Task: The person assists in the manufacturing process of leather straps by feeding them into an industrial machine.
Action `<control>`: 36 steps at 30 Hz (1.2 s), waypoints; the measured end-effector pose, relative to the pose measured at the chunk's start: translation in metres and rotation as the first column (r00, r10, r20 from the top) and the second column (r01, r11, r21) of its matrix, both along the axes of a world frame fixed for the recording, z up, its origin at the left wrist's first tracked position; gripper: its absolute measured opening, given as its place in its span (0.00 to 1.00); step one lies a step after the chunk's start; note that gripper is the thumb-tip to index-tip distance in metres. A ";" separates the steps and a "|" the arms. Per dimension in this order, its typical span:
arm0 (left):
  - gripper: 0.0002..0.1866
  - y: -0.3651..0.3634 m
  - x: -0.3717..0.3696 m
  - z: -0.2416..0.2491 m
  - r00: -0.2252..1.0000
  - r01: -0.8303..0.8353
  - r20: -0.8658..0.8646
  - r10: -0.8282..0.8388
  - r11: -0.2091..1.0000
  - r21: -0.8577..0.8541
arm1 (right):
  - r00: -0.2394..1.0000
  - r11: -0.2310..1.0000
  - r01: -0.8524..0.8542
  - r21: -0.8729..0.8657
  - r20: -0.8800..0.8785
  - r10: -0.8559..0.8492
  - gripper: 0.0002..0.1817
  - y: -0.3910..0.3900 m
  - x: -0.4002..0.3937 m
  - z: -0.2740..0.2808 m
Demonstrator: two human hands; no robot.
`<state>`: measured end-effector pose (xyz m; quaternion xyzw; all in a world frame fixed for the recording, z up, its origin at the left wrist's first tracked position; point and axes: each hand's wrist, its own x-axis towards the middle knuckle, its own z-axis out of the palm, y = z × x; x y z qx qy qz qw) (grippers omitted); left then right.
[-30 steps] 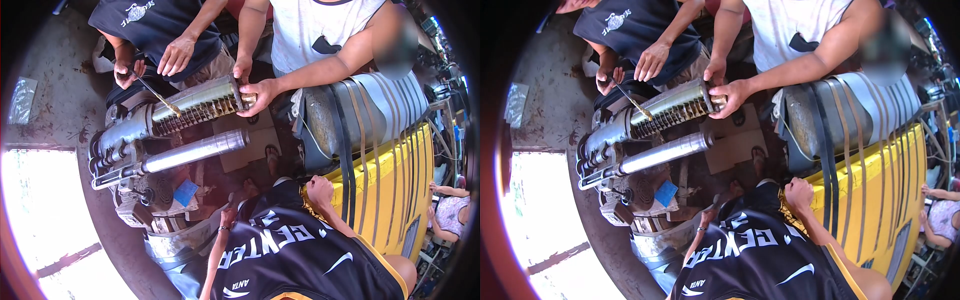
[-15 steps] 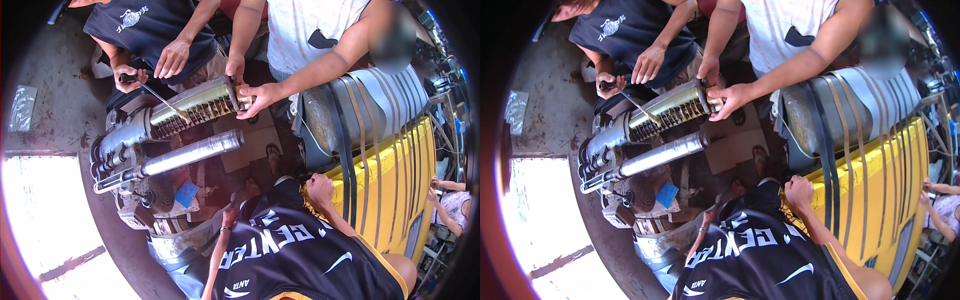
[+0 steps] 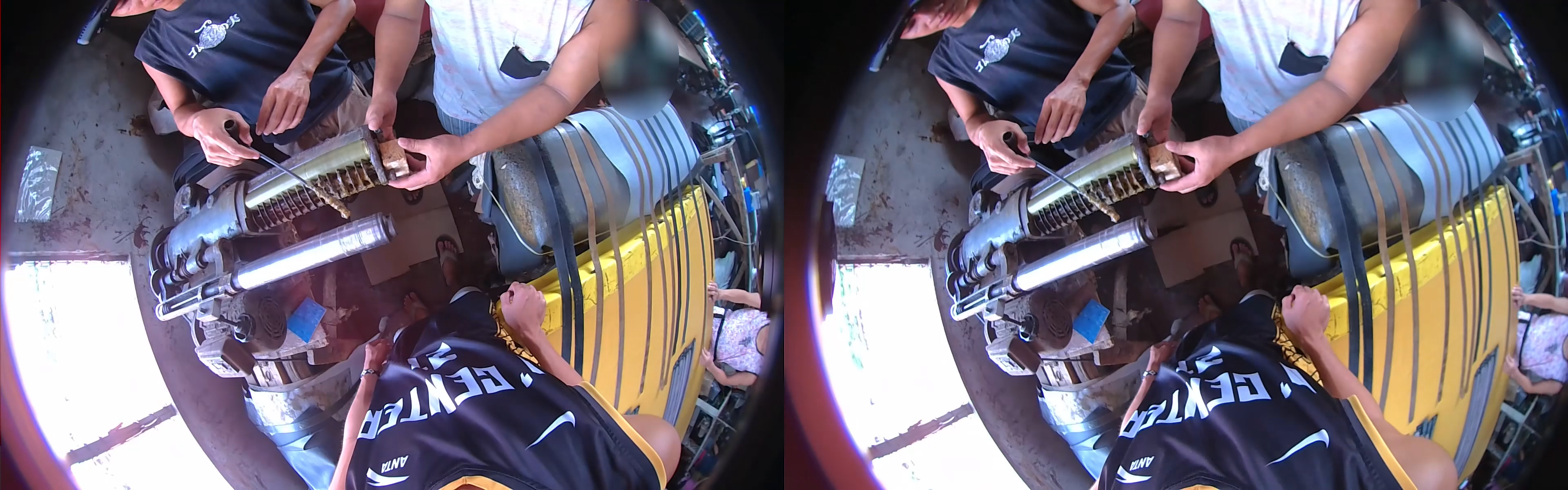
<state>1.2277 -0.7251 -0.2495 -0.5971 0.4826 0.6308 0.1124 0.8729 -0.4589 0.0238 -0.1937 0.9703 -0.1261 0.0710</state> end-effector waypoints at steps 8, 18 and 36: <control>0.11 -0.001 -0.002 0.007 0.998 0.054 0.024 -0.054 0.998 -0.032 | 1.000 1.000 -0.005 0.004 -0.010 0.005 0.10 0.000 0.000 -0.001; 0.11 -0.003 -0.007 0.020 0.996 0.081 0.026 -0.080 0.996 -0.037 | 1.000 1.000 -0.012 0.022 0.008 0.012 0.11 0.000 -0.001 0.000; 0.10 -0.007 -0.020 0.040 0.986 0.165 0.023 -0.164 0.983 -0.079 | 1.000 1.000 -0.013 0.003 -0.013 0.013 0.11 0.000 0.000 -0.001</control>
